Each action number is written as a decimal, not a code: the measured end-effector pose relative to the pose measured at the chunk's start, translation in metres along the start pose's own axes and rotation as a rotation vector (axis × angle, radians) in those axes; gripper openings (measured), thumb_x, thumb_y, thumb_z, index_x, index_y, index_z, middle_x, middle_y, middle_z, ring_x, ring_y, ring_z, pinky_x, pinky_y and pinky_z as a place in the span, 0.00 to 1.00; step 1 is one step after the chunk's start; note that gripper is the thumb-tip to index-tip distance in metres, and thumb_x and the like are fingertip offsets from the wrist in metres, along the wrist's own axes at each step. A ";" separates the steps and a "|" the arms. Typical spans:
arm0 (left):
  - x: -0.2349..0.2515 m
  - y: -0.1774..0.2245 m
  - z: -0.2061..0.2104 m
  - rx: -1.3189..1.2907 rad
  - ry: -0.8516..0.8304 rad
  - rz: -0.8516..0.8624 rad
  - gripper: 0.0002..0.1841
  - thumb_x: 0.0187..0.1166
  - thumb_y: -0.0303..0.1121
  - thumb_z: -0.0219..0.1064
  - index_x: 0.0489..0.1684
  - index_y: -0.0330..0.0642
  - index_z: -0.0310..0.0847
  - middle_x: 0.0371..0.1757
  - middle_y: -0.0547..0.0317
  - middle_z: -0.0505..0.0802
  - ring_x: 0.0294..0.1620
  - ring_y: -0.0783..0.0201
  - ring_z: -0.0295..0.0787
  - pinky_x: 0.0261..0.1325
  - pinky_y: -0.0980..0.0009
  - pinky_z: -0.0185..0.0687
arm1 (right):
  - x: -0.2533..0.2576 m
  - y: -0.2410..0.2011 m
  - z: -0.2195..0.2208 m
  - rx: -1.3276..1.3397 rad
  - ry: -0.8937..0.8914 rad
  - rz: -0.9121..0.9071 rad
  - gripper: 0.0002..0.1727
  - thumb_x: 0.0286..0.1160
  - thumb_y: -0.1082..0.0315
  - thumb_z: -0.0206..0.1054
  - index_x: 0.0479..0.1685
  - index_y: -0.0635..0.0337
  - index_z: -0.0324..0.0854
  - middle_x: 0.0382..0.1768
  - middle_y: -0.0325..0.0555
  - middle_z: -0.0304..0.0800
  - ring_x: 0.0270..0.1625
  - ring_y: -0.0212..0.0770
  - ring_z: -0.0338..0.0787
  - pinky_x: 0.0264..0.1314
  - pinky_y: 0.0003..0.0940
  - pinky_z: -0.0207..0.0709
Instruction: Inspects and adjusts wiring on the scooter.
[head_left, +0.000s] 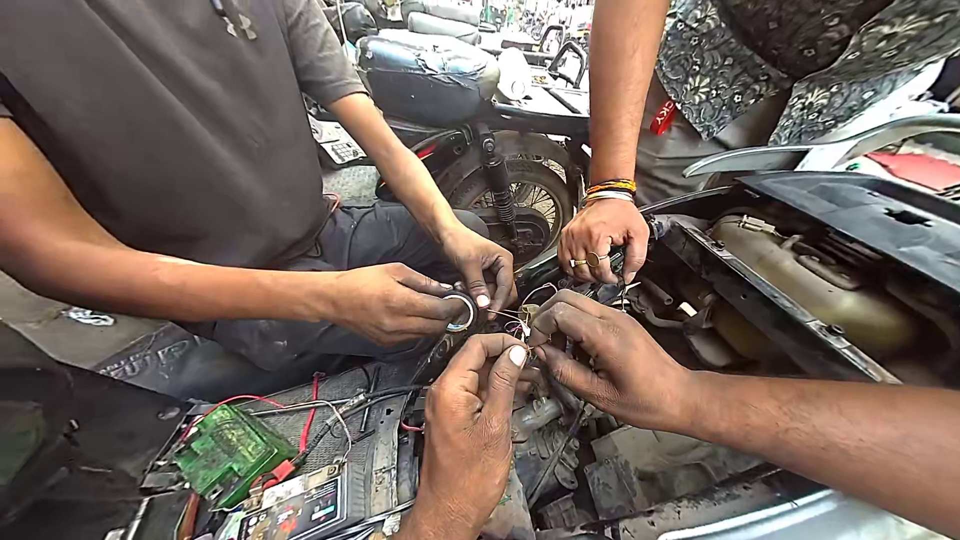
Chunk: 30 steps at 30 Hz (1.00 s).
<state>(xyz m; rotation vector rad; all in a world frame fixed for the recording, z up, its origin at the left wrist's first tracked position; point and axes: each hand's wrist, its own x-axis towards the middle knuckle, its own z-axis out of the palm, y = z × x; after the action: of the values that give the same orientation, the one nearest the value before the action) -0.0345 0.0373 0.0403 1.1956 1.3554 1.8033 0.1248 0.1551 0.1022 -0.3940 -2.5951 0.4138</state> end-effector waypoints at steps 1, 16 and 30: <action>0.000 0.001 0.000 -0.040 -0.010 -0.027 0.10 0.90 0.34 0.60 0.55 0.43 0.87 0.45 0.49 0.95 0.42 0.47 0.97 0.48 0.52 0.99 | 0.000 0.001 0.000 0.028 -0.004 -0.013 0.06 0.80 0.64 0.69 0.48 0.51 0.86 0.54 0.34 0.84 0.44 0.27 0.86 0.39 0.26 0.86; 0.001 0.002 -0.004 0.104 -0.049 0.086 0.07 0.87 0.33 0.64 0.53 0.48 0.87 0.38 0.58 0.97 0.34 0.54 0.98 0.38 0.59 1.00 | 0.001 0.009 0.000 0.159 0.022 -0.087 0.05 0.75 0.69 0.73 0.45 0.56 0.87 0.38 0.32 0.88 0.33 0.25 0.84 0.34 0.24 0.84; 0.001 0.001 0.011 -0.420 -0.052 -0.155 0.11 0.88 0.28 0.61 0.56 0.28 0.84 0.42 0.29 0.92 0.39 0.40 0.95 0.44 0.52 0.96 | -0.001 0.017 -0.005 0.094 0.082 -0.184 0.07 0.73 0.72 0.73 0.47 0.58 0.88 0.46 0.37 0.89 0.40 0.28 0.88 0.40 0.26 0.88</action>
<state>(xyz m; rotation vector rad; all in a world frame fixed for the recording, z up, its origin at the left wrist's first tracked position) -0.0247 0.0425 0.0425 0.8808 0.9471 1.8149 0.1317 0.1714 0.0998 -0.1354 -2.4939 0.4433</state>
